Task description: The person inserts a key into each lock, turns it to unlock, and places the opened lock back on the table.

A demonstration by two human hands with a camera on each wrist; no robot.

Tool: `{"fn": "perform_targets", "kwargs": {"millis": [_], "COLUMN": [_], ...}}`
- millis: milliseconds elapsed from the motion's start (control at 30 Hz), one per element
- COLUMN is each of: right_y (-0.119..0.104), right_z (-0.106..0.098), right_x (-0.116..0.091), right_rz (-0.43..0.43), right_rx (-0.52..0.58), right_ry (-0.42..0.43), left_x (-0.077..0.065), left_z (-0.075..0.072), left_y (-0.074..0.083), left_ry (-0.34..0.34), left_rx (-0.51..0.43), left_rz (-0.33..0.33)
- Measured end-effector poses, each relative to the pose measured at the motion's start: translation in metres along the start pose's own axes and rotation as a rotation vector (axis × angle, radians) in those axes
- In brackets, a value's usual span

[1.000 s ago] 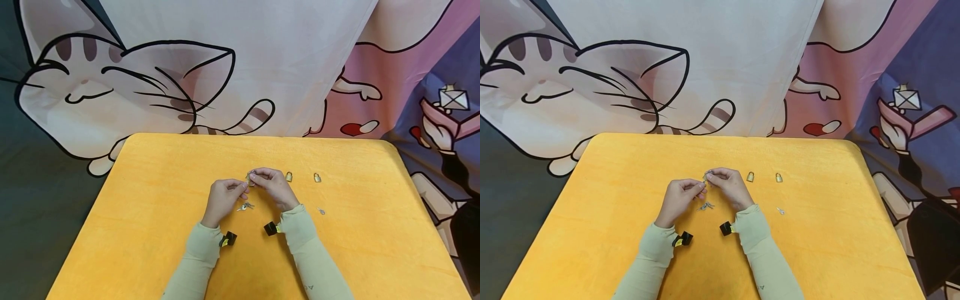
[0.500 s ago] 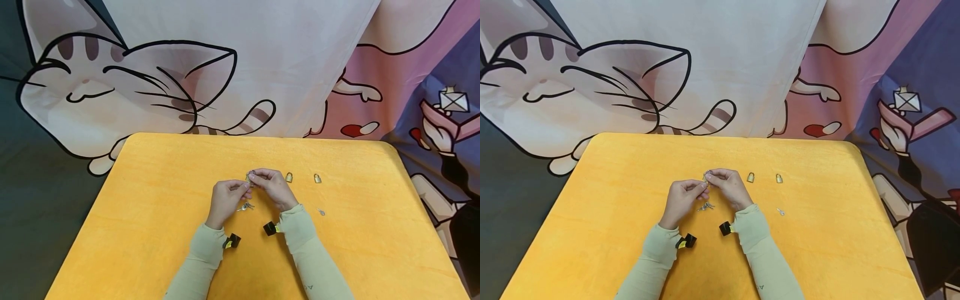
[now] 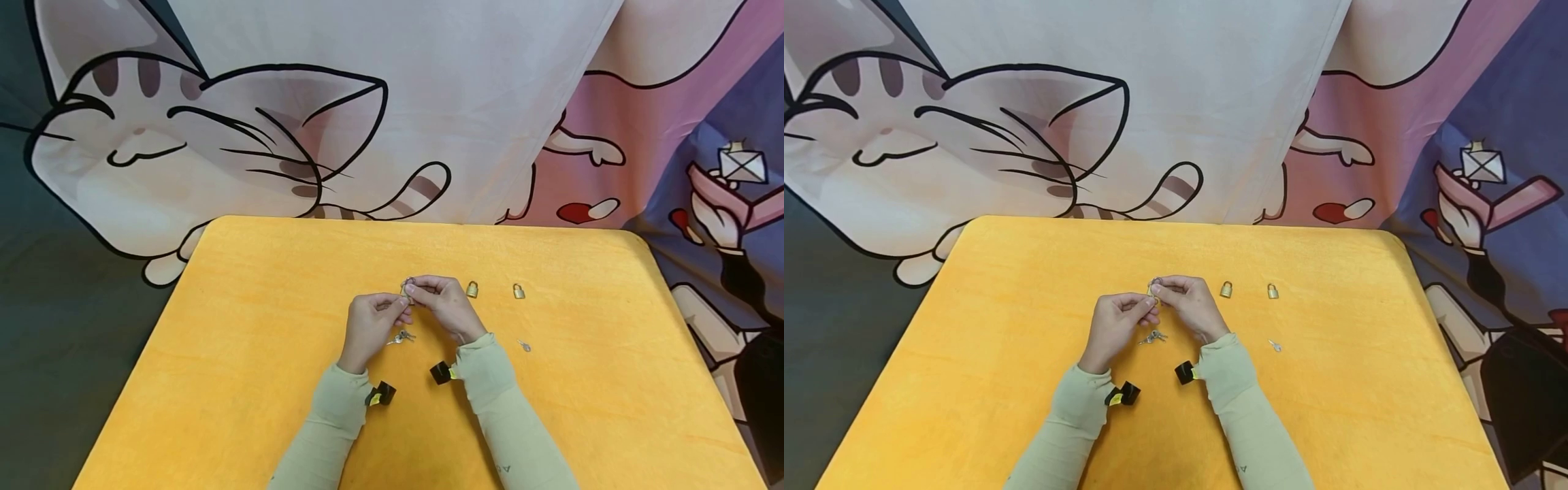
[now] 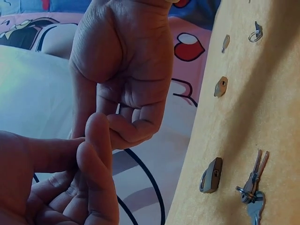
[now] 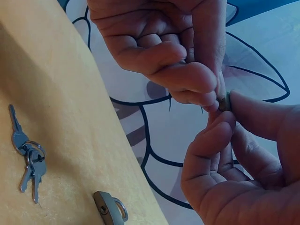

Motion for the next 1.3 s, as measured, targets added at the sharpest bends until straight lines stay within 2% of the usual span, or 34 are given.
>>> {"fn": "perform_targets", "kwargs": {"millis": [333,667,933,1300], "right_y": [-0.0012,-0.0047,-0.006,-0.0048], "right_z": [-0.0023,-0.0007,-0.0014,0.0024], "right_x": [0.001,-0.0003,-0.0007,-0.0004], "right_rz": [-0.021,-0.05,-0.048,-0.039], "right_rx": [-0.065,-0.109,-0.143,-0.157], "right_ry": [0.011,0.028,0.063,0.049], "left_x": [-0.0015,-0.0031,-0.0026,-0.0032], "left_z": [0.0009,-0.0005,-0.0004,-0.0021], "left_y": [0.0023,0.0063,0.0078,0.0087], "left_ry": [0.014,0.061,0.08,0.108], "left_rx": [0.062,0.205,0.252,0.322], "left_rz": [0.053,0.071,0.081,0.11]}}
Point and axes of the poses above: each hand's wrist, its own x-axis towards the middle knuckle, its own z-axis out of the palm, y = z × x, the point moved 8 cm from there along x, towards the middle knuckle, and after that the axes turned 5 degrees about -x, right-handed, at the moved point
